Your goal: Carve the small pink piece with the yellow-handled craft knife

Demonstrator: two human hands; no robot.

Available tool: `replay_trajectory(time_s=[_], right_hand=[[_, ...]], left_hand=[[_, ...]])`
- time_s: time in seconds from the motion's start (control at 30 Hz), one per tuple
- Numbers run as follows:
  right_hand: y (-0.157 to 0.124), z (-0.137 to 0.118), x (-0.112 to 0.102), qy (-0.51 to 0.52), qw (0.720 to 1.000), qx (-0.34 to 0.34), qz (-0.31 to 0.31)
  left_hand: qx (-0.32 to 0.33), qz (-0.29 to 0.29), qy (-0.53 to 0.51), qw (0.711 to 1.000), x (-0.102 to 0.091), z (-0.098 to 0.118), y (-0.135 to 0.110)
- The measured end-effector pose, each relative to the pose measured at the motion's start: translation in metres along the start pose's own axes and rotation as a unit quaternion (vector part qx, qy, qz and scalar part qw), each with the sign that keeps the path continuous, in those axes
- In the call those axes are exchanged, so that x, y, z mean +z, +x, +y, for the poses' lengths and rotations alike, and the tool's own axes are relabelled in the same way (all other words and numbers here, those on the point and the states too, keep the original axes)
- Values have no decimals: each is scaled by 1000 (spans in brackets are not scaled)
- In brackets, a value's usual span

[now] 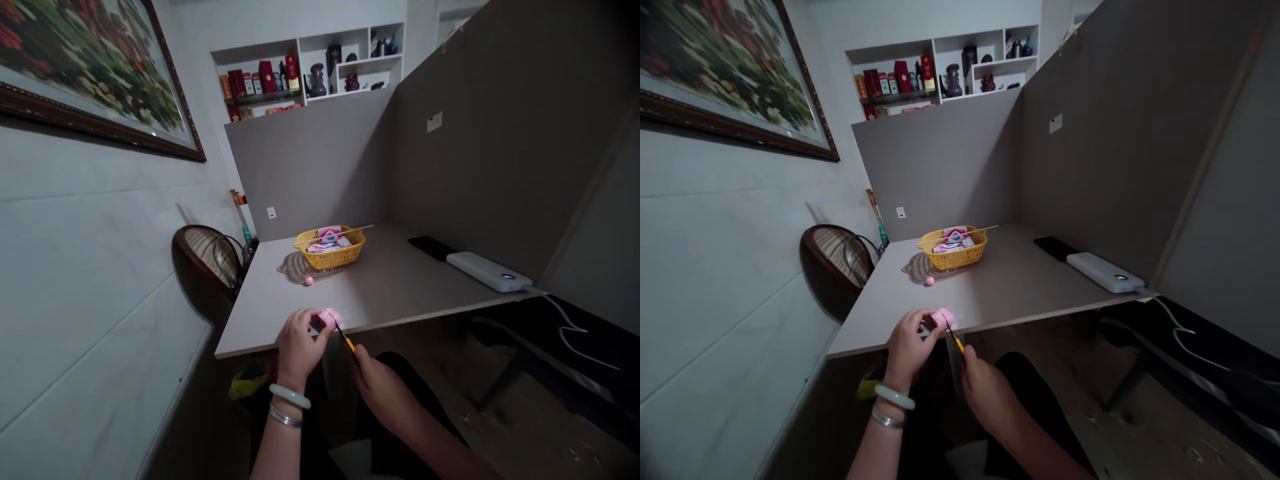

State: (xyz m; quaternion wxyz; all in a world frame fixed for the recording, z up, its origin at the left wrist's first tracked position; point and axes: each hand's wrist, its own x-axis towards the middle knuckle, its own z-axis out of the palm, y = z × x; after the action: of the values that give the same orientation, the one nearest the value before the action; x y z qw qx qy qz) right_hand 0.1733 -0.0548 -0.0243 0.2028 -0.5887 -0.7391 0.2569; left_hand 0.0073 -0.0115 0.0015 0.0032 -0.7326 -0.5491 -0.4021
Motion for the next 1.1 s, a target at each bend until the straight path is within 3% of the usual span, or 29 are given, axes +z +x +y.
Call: replay_trajectory(time_s=[0.2,0.43,0.67,0.87,1.1], right_hand=[[6,-7,-12,10,1000,-25,2],[-1,6,5,25,1000,-6,2],[10,-2,-7,23,999,-30,6],[1,14,14,8,1000,-5,21],[8,2,-3,13,999,-37,18]], left_hand=[[-5,6,4,1000,0,0,0],[5,8,12,1000,0,1,0],[-1,10,14,1000,1,1,-1],[2,11,-1,1000,1,0,-1],[-3,9,2,1000,0,1,-1]])
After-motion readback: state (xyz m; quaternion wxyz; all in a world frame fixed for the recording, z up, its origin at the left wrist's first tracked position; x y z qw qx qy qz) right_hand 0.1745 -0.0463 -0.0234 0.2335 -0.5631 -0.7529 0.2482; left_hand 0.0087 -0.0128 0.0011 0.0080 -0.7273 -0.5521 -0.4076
